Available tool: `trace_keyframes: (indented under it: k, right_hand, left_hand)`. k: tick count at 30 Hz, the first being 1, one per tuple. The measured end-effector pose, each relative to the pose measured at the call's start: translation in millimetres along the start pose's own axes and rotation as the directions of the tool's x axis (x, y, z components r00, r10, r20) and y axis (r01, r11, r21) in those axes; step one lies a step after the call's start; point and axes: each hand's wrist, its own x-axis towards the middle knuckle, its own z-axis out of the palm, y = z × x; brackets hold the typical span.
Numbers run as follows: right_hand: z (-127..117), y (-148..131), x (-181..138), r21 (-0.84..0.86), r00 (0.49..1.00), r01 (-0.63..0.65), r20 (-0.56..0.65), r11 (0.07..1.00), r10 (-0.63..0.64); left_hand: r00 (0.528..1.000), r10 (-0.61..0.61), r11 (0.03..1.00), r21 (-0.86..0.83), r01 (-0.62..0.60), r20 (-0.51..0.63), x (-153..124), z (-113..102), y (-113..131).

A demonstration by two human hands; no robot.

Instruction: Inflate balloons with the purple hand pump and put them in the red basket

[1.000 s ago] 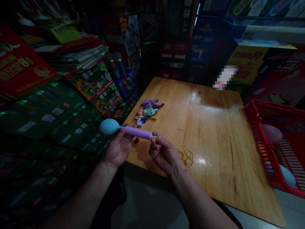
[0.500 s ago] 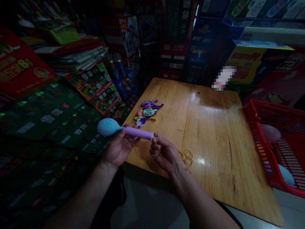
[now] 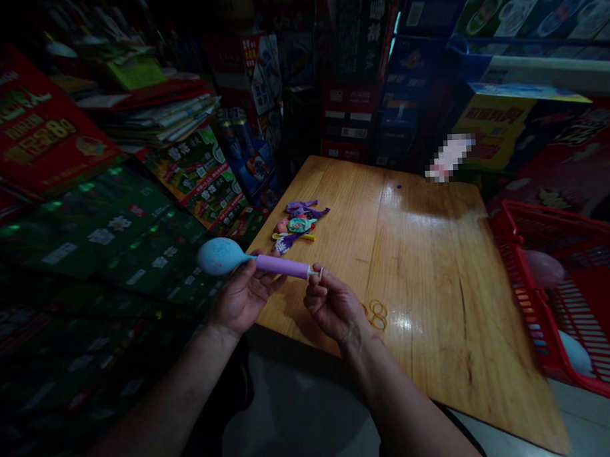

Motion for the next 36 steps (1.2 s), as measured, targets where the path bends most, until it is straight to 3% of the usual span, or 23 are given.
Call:
trace_keyframes:
  k: [12, 19, 25, 28, 32, 36]
  right_hand:
    - [-1, 3, 2, 0.119, 0.999, -0.042, -0.008, 0.992, 0.043]
    - [5, -19, -4, 0.089, 0.999, 0.017, 0.025, 0.996, -0.020]
    - [-6, 0, 5, 0.044, 0.996, -0.023, -0.089, 0.999, 0.027]
    - [-5, 5, 5, 0.043, 0.996, -0.034, -0.076, 0.998, 0.037]
    - [7, -1, -16, 0.043, 0.999, -0.035, -0.017, 0.998, 0.035]
    - [23, -2, -57, 0.048, 0.999, 0.052, 0.010, 0.997, -0.052]
  left_hand:
    - [1.000, -0.009, 0.999, -0.036, 0.008, -0.015, 1, 0, -2]
    - [0.992, 0.107, 0.994, -0.014, -0.108, -0.072, 7, -5, 16]
    - [1.000, -0.014, 1.000, -0.002, 0.013, -0.021, 0, -1, -3]
    - [0.999, -0.006, 1.000, -0.019, 0.005, -0.041, -1, 0, -7]
    - [0.999, 0.016, 1.000, -0.018, -0.017, -0.049, -10, 0, 8]
    - [0.993, 0.082, 0.997, -0.003, -0.083, -0.084, -38, 8, 35]
